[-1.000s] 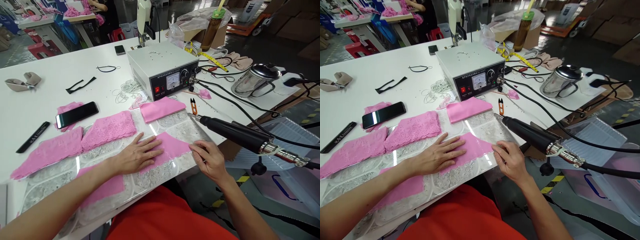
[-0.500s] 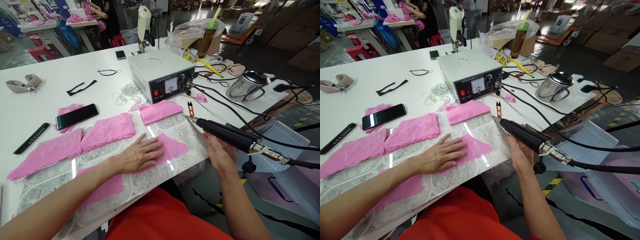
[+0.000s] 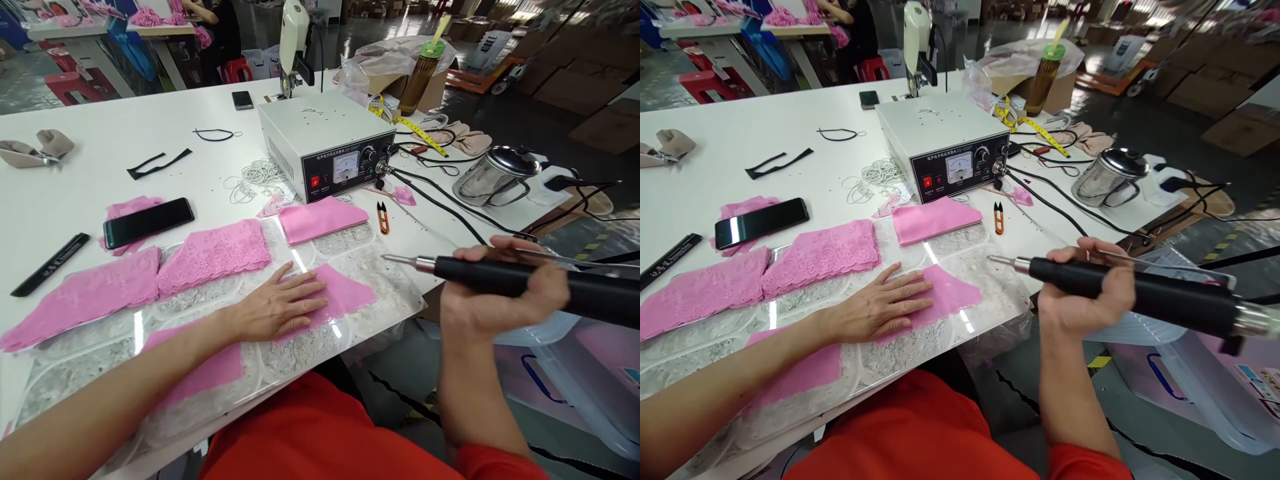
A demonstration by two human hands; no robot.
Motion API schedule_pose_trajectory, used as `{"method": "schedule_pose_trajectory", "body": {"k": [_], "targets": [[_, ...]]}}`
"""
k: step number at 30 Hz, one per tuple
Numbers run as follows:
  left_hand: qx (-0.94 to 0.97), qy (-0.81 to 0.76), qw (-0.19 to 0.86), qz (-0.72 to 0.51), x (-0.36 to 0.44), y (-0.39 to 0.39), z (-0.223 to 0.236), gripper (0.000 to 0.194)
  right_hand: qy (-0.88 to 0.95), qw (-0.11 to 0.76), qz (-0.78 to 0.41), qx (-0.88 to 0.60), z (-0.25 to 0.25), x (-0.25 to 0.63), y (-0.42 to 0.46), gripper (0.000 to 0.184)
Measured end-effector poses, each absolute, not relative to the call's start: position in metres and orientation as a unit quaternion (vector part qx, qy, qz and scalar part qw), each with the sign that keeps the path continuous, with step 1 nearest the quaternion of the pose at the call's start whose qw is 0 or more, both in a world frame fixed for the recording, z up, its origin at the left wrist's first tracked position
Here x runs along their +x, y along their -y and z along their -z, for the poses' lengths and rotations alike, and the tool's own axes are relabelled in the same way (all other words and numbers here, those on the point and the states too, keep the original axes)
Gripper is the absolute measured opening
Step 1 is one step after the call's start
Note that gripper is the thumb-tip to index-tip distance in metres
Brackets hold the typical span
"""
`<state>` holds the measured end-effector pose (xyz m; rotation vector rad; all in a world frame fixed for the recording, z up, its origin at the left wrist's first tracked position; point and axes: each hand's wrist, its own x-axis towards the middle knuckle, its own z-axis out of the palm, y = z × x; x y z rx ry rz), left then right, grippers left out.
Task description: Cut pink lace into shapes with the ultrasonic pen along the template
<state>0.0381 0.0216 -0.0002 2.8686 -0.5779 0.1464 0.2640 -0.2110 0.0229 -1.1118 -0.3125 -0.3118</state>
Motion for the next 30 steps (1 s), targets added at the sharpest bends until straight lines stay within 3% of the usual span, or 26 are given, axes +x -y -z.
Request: {"method": "schedule_pose_trajectory", "body": {"k": [7, 18, 30], "targets": [[0.973, 0.188, 0.127, -0.051, 0.039, -0.021, 0.002, 0.043, 0.251, 0.778, 0.086, -0.569, -0.038, 0.242, 0.234, 0.011], [0.974, 0.182, 0.128, -0.048, 0.038, -0.019, 0.003, 0.043, 0.227, 0.76, 0.027, -0.609, -0.036, 0.238, 0.235, 0.011], [0.974, 0.19, 0.11, -0.052, 0.038, -0.02, 0.003, 0.044, 0.301, 0.755, 0.039, -0.581, -0.031, 0.239, 0.232, 0.011]]}}
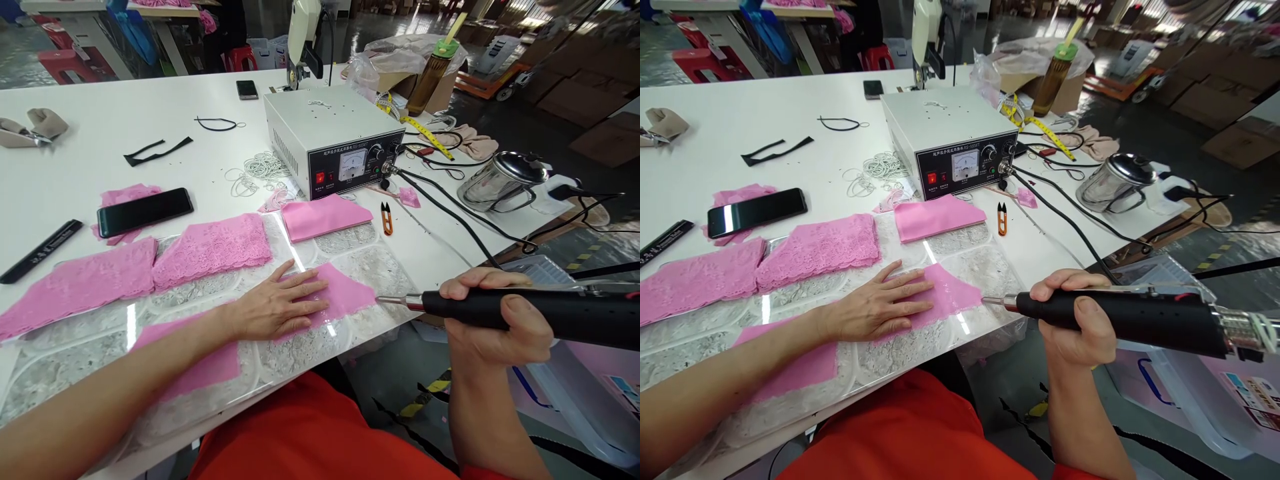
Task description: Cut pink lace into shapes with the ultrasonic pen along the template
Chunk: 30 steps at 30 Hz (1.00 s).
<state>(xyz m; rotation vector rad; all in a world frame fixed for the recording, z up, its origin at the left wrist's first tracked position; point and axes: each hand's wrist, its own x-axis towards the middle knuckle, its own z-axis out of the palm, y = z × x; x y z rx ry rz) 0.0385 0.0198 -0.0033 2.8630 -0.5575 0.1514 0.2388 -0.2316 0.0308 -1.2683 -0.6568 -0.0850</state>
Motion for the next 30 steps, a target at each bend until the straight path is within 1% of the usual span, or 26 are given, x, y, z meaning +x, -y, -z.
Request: {"method": "schedule_pose_trajectory", "body": {"k": [6, 11, 16, 20, 25, 30], "targets": [[0.975, 0.184, 0.112, -0.052, 0.038, -0.019, 0.004, 0.044, 0.294, 0.74, 0.05, -0.603, -0.03, 0.239, 0.232, 0.01], [0.973, 0.189, 0.117, -0.063, 0.039, -0.019, 0.004, 0.043, 0.276, 0.754, 0.05, -0.594, -0.029, 0.239, 0.232, 0.011], [0.972, 0.191, 0.121, -0.063, 0.039, -0.02, 0.005, 0.044, 0.266, 0.798, 0.025, -0.541, -0.03, 0.242, 0.229, 0.016], [0.972, 0.189, 0.129, -0.057, 0.039, -0.02, 0.003, 0.046, 0.259, 0.814, 0.018, -0.52, -0.032, 0.244, 0.228, 0.014], [0.97, 0.178, 0.152, -0.063, 0.037, -0.021, -0.005, 0.048, 0.246, 0.824, 0.034, -0.508, -0.034, 0.247, 0.232, 0.017], [0.972, 0.158, 0.16, -0.067, 0.029, -0.025, -0.016, 0.045, 0.248, 0.818, 0.014, -0.519, -0.035, 0.247, 0.233, 0.018]]}}
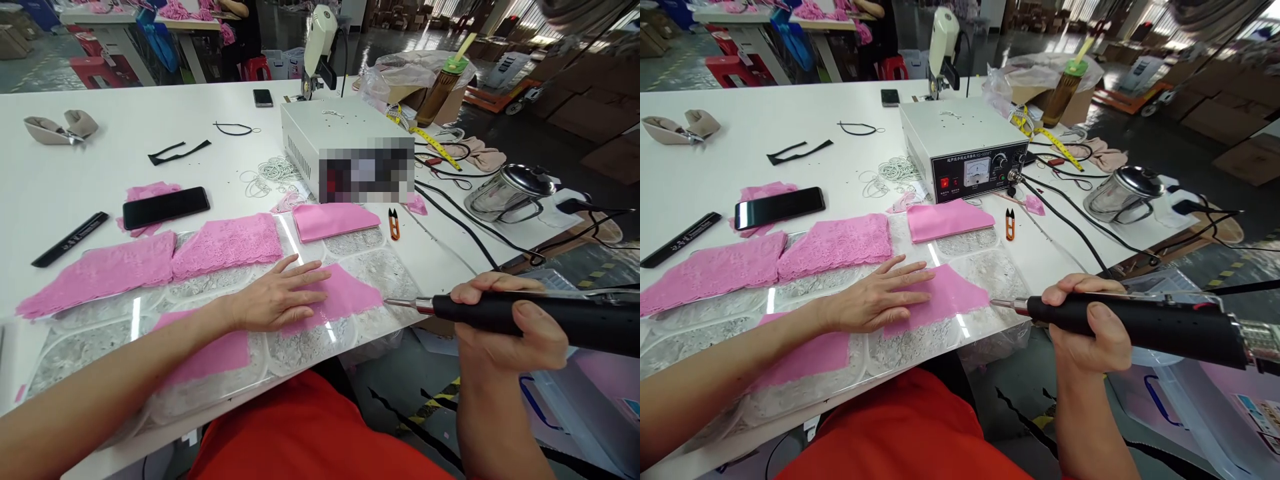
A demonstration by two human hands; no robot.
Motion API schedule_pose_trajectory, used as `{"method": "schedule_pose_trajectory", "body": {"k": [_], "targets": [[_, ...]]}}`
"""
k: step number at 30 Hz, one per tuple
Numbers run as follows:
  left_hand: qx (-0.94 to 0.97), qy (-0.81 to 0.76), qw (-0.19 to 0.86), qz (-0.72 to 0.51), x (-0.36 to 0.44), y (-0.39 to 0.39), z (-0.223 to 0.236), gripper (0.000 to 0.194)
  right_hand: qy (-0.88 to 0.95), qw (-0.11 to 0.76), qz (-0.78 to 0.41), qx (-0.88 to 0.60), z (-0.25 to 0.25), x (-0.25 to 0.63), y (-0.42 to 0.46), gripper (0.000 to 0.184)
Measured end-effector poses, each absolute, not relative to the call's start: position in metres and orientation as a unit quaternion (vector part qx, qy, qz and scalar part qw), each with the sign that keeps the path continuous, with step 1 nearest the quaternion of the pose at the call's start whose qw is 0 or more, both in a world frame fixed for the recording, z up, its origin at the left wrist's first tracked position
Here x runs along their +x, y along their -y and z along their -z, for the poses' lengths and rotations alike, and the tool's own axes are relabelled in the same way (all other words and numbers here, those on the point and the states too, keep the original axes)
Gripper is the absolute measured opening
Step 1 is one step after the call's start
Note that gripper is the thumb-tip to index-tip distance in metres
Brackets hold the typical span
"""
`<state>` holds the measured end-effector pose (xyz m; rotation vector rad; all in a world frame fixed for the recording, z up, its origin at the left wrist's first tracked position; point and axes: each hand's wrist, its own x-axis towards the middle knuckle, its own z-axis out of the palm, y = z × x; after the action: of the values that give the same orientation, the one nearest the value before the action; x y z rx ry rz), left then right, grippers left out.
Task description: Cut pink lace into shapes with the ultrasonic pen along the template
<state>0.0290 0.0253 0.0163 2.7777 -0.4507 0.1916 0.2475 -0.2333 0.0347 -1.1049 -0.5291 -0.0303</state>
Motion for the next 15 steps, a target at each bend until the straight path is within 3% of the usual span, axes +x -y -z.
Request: {"method": "schedule_pose_trajectory", "body": {"k": [15], "targets": [[0.977, 0.129, 0.15, -0.079, -0.016, -0.032, -0.016, 0.039, 0.234, 0.815, 0.024, -0.53, -0.031, 0.245, 0.227, 0.019]]}}
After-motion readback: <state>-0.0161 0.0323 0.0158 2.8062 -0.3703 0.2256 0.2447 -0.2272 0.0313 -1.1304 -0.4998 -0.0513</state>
